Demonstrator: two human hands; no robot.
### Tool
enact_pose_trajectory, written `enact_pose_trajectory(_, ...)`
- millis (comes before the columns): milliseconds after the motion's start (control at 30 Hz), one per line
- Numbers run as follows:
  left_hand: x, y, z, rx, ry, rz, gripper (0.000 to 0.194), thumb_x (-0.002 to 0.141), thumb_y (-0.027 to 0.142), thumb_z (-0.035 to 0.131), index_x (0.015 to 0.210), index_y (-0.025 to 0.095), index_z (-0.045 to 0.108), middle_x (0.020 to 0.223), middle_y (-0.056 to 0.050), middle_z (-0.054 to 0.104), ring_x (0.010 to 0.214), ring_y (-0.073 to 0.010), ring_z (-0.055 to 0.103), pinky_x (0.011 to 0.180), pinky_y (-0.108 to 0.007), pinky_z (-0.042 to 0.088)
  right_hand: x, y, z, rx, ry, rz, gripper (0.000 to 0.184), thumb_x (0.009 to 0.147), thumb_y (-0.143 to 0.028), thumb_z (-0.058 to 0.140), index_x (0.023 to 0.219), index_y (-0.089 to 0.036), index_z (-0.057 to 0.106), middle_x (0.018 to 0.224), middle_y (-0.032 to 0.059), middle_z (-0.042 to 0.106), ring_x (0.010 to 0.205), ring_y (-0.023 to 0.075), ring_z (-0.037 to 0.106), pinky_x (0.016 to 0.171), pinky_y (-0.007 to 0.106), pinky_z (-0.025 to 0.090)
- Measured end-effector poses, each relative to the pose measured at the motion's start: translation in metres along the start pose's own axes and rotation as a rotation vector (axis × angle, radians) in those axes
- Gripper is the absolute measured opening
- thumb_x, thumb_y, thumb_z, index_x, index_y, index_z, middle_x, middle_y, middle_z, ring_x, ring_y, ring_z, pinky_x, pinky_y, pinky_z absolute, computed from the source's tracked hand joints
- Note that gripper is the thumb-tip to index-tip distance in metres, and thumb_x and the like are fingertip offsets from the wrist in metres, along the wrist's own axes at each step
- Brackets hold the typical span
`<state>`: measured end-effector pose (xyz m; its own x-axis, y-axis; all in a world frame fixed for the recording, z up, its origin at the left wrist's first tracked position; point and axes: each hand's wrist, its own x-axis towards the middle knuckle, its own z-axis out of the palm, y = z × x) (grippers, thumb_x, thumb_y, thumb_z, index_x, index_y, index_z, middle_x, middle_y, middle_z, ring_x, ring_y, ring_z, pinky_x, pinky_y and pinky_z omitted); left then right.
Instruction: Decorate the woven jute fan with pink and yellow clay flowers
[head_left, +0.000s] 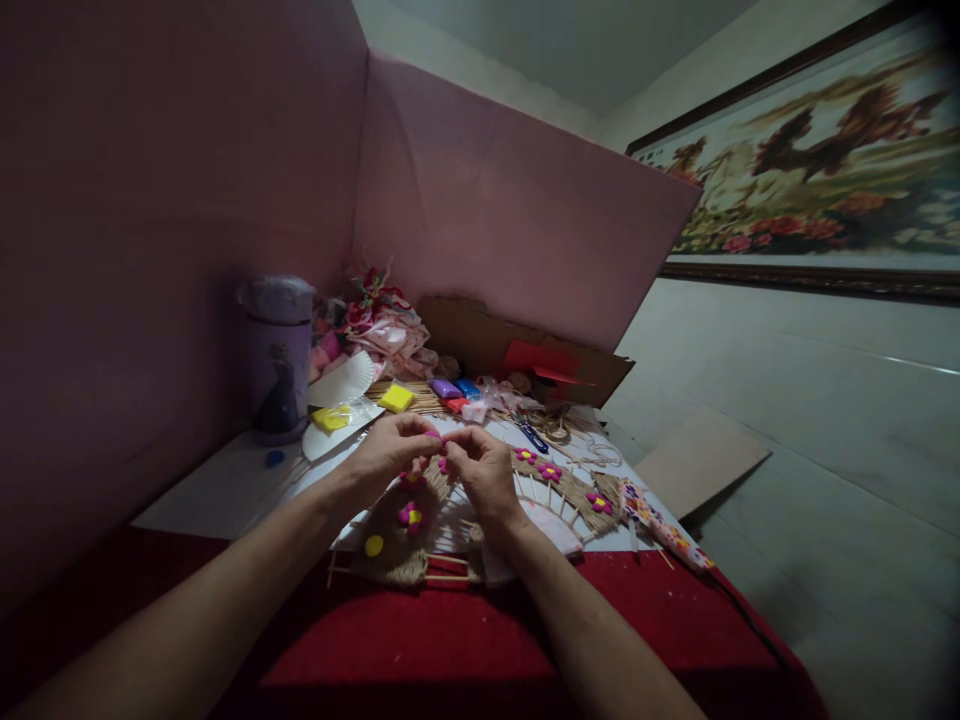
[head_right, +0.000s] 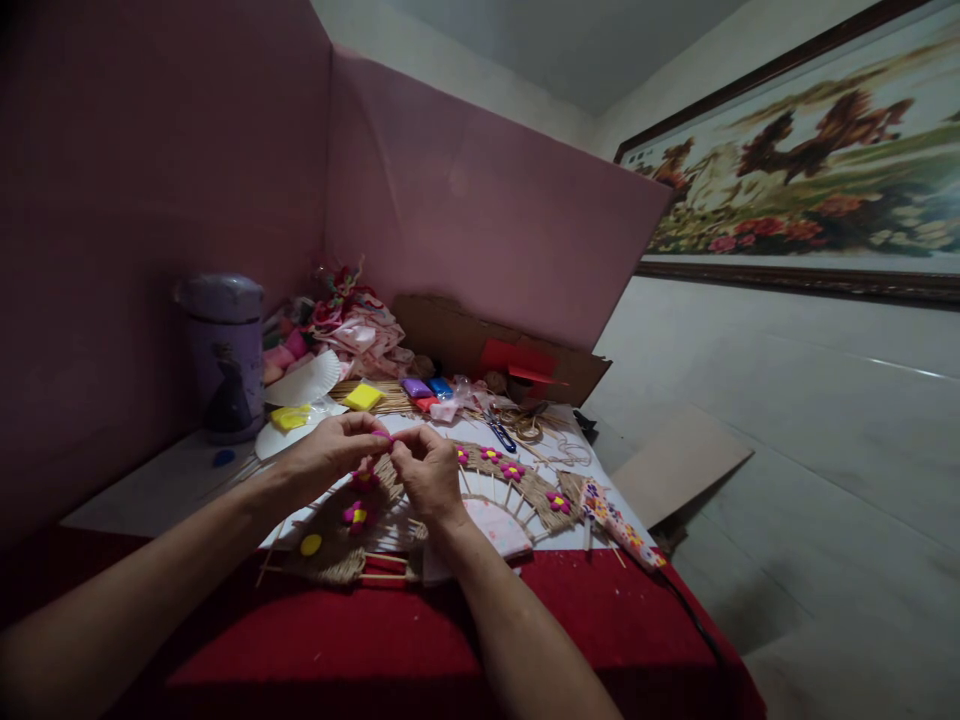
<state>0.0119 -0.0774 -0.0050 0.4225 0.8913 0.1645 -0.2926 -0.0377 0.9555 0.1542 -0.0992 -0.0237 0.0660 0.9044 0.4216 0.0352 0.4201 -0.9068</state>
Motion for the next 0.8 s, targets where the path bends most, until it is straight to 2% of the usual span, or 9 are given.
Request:
enact_pose_trajectory(133,0.003,0.002,-0.004,-0.268,0.101,-0.046,0.012,0.059,0.010,0.068,0.068,0.012,0.060,0.064,0.001,0.059,0.055,-0.0062,0.052,0.053,-0.018,0.041,0.004,-0.005,-0.002,0.389,-0.001,0.160,0.011,0.064,-0.020,0.063,0.074,-0.015,0.062,0.058,-0.0011,0.059,0.046,0.0090,0.051,0.041,0.020,0.041)
enact_pose_trajectory(267,0.006,0.004,-0.008,-0.343,0.232,-0.008,0.013,0.062,0.009,0.065,0.074,0.012,0.062,0.062,0.001,0.059,0.053,-0.0060,0.052,0.050,-0.017,0.041,0.005,-0.012,-0.007,0.538,0.002,0.174,0.013,0.064,-0.020,0.064,0.076,-0.016,0.062,0.064,0.0005,0.061,0.052,0.0091,0.053,0.045,0.020,0.044)
enact_pose_trajectory(333,0.006,0.005,-0.009,-0.320,0.218,0.004,0.012,0.065,0.011,0.065,0.076,0.012,0.062,0.062,0.000,0.060,0.053,-0.0065,0.052,0.050,-0.017,0.041,0.005,-0.013,-0.007,0.542,0.003,0.161,0.014,0.065,-0.022,0.066,0.077,-0.015,0.063,0.066,0.0009,0.061,0.053,0.0083,0.053,0.048,0.019,0.045)
enact_pose_trajectory(433,0.003,0.005,-0.007,-0.276,0.109,-0.023,0.013,0.067,0.015,0.067,0.078,0.012,0.062,0.068,-0.001,0.062,0.057,-0.0076,0.055,0.053,-0.019,0.042,0.005,-0.011,-0.006,0.504,0.012,0.141,0.017,0.067,-0.029,0.068,0.076,-0.016,0.063,0.066,0.0002,0.059,0.052,0.0078,0.052,0.046,0.019,0.045)
enact_pose_trajectory(500,0.002,0.005,-0.006,-0.251,0.043,-0.032,0.014,0.068,0.017,0.069,0.079,0.013,0.062,0.071,-0.002,0.063,0.058,-0.0078,0.055,0.055,-0.020,0.043,0.006,-0.007,-0.004,0.440,0.031,0.127,0.020,0.067,-0.032,0.069,0.076,-0.016,0.062,0.065,-0.0004,0.058,0.050,0.0079,0.051,0.044,0.019,0.045)
enact_pose_trajectory(633,-0.001,0.005,-0.005,-0.229,-0.010,-0.011,0.016,0.067,0.020,0.070,0.081,0.014,0.064,0.070,-0.001,0.062,0.060,-0.0078,0.055,0.057,-0.020,0.042,0.007,0.000,-0.004,0.292,0.088,0.092,0.023,0.066,-0.032,0.070,0.080,-0.017,0.060,0.065,-0.0022,0.058,0.048,0.0081,0.052,0.042,0.020,0.046)
enact_pose_trajectory(800,0.000,0.001,-0.005,-0.127,-0.038,0.019,0.021,0.064,0.025,0.073,0.082,0.016,0.067,0.065,0.001,0.060,0.051,-0.0056,0.048,0.049,-0.019,0.035,0.006,0.000,-0.004,0.205,-0.007,0.095,0.023,0.071,-0.035,0.065,0.085,-0.017,0.064,0.063,-0.0022,0.057,0.049,0.0076,0.051,0.046,0.021,0.046)
